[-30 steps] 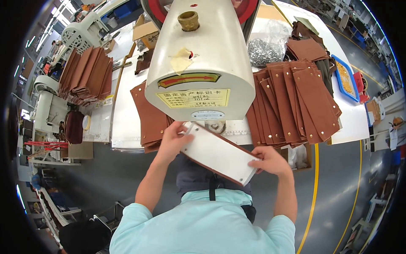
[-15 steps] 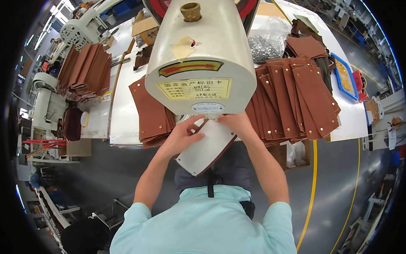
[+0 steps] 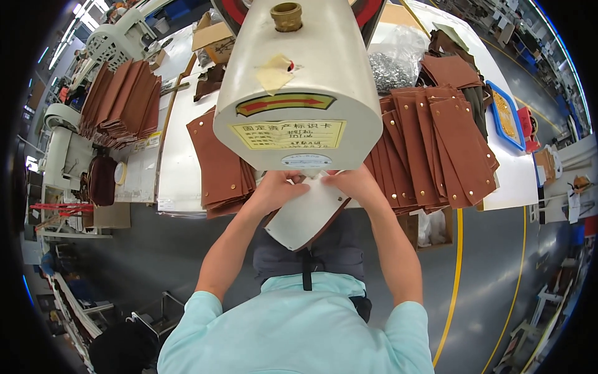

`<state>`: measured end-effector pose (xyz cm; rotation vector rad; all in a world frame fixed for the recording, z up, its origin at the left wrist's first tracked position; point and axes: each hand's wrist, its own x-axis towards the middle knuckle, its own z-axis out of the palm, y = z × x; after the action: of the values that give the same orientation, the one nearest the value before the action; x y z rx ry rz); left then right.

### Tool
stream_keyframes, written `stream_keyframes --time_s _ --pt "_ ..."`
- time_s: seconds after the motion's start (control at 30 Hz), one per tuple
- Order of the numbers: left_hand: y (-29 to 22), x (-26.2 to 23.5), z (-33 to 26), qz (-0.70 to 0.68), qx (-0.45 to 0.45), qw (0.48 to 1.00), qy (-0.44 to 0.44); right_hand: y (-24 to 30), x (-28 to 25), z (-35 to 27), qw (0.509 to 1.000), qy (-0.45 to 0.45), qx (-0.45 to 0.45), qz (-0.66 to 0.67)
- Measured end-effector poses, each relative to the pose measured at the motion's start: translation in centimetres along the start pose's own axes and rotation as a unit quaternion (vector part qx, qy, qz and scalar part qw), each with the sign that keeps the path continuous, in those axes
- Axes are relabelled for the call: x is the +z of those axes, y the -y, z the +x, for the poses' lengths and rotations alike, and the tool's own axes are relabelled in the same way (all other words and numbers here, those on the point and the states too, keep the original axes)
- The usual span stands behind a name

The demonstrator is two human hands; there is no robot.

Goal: Operating an industrial machine to align and process leather and plastic components.

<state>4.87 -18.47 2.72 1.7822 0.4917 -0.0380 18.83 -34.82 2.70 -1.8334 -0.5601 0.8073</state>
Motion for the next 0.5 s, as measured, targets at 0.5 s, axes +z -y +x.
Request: stream_keyframes --time_s 0.5 --pt "2.4 -0.6 -4.6 0.042 0.008 0.999 -0.019 -1.5 0.1 -1.9 0.98 0.021 0.059 0.187"
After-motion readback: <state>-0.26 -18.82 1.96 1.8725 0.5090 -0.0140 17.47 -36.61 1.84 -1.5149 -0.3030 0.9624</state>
